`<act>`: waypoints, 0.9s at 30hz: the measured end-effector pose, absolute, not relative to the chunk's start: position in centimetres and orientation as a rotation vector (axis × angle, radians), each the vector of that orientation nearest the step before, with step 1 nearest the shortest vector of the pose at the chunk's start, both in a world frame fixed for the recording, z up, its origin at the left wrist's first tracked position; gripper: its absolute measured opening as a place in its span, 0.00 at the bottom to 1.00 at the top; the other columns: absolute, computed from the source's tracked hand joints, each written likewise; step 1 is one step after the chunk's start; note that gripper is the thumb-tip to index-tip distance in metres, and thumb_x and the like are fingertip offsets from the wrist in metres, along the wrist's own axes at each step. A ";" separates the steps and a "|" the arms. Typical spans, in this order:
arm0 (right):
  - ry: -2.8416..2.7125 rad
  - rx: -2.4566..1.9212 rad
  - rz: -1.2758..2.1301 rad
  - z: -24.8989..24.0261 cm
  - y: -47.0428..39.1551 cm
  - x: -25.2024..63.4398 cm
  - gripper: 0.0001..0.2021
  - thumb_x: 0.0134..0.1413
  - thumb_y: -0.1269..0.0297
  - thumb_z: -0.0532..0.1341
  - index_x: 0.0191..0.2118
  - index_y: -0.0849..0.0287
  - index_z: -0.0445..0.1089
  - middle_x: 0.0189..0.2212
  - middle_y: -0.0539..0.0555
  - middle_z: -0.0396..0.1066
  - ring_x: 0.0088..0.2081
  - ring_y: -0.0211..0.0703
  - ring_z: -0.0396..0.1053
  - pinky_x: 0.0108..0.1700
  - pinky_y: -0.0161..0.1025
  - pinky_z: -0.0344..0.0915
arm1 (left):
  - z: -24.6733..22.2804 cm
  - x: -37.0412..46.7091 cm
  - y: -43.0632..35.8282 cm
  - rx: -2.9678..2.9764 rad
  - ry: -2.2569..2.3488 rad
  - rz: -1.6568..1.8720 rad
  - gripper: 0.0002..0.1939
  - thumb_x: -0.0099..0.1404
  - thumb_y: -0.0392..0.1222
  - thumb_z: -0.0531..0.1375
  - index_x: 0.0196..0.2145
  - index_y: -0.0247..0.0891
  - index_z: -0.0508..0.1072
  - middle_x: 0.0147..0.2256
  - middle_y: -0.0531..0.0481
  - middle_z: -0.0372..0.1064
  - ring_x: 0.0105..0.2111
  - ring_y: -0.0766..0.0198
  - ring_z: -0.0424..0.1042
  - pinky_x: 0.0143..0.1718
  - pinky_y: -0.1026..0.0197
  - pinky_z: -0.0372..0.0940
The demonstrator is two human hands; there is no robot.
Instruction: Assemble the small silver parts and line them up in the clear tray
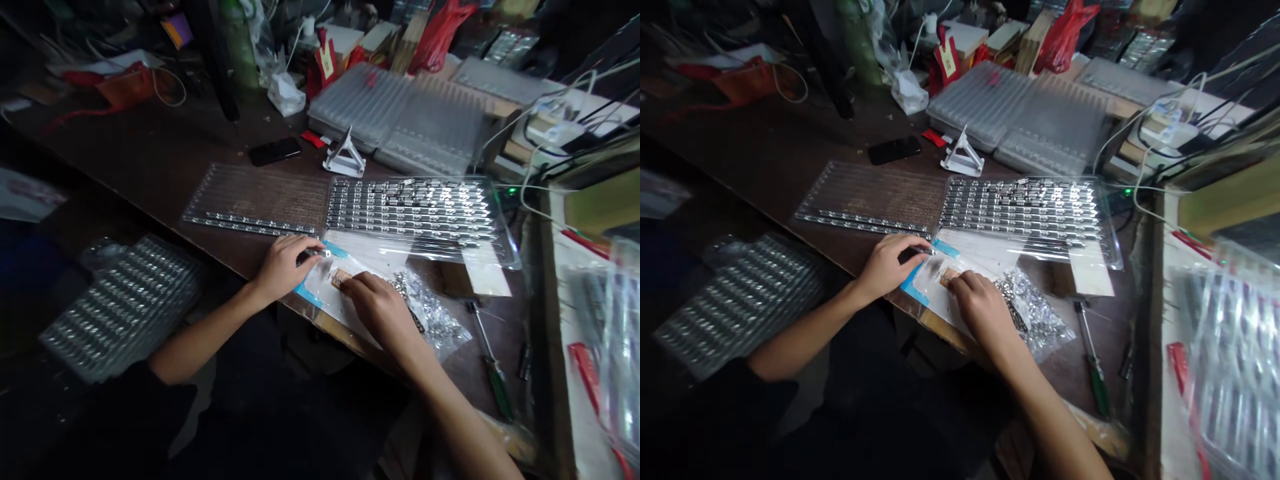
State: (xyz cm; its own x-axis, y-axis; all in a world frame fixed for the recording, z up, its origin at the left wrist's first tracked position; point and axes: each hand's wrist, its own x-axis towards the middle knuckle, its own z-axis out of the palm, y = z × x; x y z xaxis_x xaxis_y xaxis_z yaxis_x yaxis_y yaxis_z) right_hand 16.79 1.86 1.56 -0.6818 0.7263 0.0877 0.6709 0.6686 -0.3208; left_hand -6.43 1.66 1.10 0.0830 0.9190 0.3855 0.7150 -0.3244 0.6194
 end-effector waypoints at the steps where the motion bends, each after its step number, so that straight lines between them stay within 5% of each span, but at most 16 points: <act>1: -2.692 -1.142 0.380 1.7 1.8 16.7 0.12 0.64 0.74 0.55 0.45 0.57 0.75 0.37 0.57 0.75 0.36 0.47 0.72 0.38 0.40 0.67 | 1.3 -7.0 2.3 2.109 1.657 1.076 0.04 0.68 0.39 0.61 0.41 0.41 0.75 0.41 0.51 0.78 0.42 0.59 0.75 0.48 0.55 0.66; 8: -2.494 -1.155 0.513 2.0 2.2 17.6 0.14 0.66 0.70 0.54 0.54 0.59 0.71 0.42 0.59 0.75 0.40 0.49 0.73 0.40 0.42 0.69 | 1.6 -8.5 6.1 2.179 1.637 0.985 0.06 0.69 0.36 0.58 0.40 0.38 0.75 0.41 0.48 0.77 0.43 0.59 0.75 0.47 0.58 0.67; 27: -2.438 -1.258 0.647 4.8 2.4 22.0 0.09 0.61 0.71 0.59 0.42 0.59 0.77 0.39 0.56 0.77 0.39 0.46 0.75 0.40 0.39 0.66 | 2.7 -9.0 8.1 2.338 1.862 0.395 0.09 0.68 0.42 0.57 0.35 0.41 0.77 0.44 0.48 0.76 0.47 0.53 0.72 0.55 0.51 0.62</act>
State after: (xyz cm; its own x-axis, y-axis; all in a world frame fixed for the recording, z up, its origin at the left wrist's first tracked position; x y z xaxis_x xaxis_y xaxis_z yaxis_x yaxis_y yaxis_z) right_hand 21.99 2.42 4.84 -0.5605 0.8248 0.0746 0.6791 0.5093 -0.5285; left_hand -9.02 8.13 2.69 0.2058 0.9707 0.1243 0.9376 -0.2320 0.2592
